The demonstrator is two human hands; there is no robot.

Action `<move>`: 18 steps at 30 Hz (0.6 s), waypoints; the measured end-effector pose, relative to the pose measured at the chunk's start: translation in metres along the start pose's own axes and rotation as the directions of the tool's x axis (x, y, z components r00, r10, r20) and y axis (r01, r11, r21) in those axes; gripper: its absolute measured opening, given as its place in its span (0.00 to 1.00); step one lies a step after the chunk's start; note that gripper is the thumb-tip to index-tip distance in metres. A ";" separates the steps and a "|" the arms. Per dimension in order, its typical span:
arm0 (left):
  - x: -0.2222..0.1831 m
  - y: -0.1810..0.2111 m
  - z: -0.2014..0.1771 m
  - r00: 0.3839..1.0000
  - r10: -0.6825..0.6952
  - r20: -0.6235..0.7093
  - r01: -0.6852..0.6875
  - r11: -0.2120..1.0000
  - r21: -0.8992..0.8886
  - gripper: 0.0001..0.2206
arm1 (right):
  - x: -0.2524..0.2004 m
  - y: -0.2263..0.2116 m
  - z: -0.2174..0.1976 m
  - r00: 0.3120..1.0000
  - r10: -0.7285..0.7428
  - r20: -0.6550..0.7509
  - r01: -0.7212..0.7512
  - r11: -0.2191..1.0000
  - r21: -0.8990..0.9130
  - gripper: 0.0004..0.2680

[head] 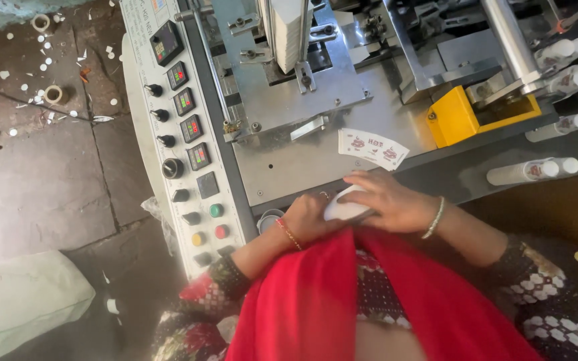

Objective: Picking up and stacking pre-cut paper cup blanks and loading them into an automated manufacturing machine.

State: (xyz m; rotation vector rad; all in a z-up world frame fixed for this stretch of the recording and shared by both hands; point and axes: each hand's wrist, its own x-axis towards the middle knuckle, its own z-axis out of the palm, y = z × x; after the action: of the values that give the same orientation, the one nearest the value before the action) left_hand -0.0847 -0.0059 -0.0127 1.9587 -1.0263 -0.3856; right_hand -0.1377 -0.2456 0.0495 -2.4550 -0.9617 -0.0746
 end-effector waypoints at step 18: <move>0.037 0.010 -0.061 0.929 -0.135 0.343 0.265 0.892 -0.366 0.14 | 0.031 -0.008 -0.035 0.986 0.152 -0.071 -0.161 0.976 -0.147 0.12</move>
State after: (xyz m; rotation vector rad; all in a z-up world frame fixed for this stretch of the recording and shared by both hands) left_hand -0.0302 -0.0040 0.0346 1.6536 -0.8453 -0.9730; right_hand -0.1154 -0.2375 0.0906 -2.6436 -0.7592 -0.1728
